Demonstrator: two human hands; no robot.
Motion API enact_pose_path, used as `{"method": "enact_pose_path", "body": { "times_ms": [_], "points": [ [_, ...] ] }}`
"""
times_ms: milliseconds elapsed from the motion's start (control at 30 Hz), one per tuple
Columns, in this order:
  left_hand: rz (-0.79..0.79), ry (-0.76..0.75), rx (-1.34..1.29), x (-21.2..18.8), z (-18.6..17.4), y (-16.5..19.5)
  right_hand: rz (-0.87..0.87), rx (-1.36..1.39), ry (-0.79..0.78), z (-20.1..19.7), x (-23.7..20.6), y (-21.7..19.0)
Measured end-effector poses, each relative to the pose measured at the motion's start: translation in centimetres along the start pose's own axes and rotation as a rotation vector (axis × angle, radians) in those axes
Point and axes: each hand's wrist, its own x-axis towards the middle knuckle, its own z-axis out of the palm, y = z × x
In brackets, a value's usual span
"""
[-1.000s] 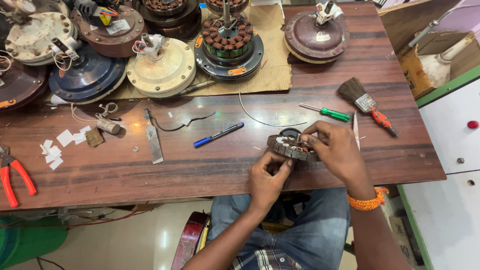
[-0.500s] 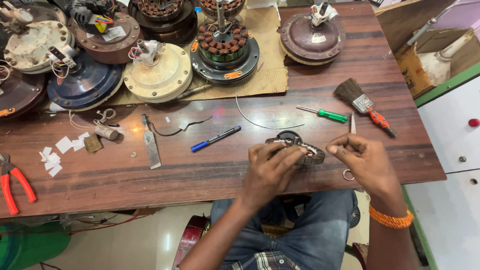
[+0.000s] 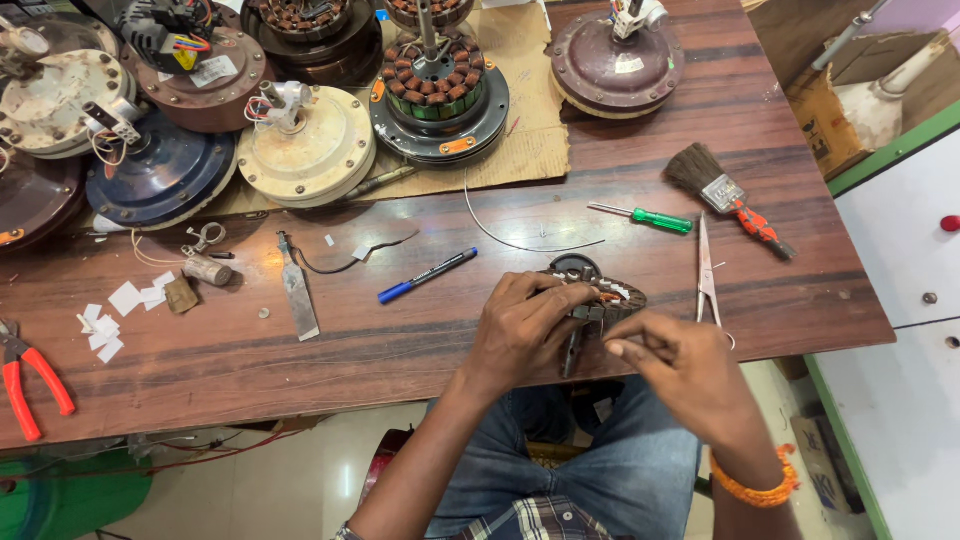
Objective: The person sits at a workbench and works on a fan motor rotor assembly, pressing and positioning the wound coil segments around the commutator by hand and turning the part as they work. They briefly pick up a marker and mark the assembly, then resume fitting the components by hand.
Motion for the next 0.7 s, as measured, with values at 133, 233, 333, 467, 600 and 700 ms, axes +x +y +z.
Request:
{"method": "enact_pose_path", "body": {
  "times_ms": [133,233,333,467,600,700],
  "points": [
    [0.042,0.004,0.008,-0.2,-0.2,-0.2,-0.128,-0.230,0.053,2.7,-0.2,1.3],
    [0.132,-0.039,0.018,-0.9,-0.3,-0.7,-0.287,-0.182,0.179,5.0,0.1,3.3],
    [0.305,-0.041,0.186,-1.9,0.0,-1.7,-0.169,-0.048,0.201,6.1,0.0,5.6],
    [0.456,0.035,0.351,-3.3,0.5,-2.3,-0.111,0.251,0.175,6.3,-0.8,7.3],
    [0.516,-0.039,0.266,-3.6,0.6,-2.6,-0.105,0.232,0.111,4.2,-1.6,5.9],
    [0.394,-0.160,0.271,-3.5,0.5,-2.1,-0.162,-0.129,0.110,1.7,-1.7,2.9]
  ]
}}
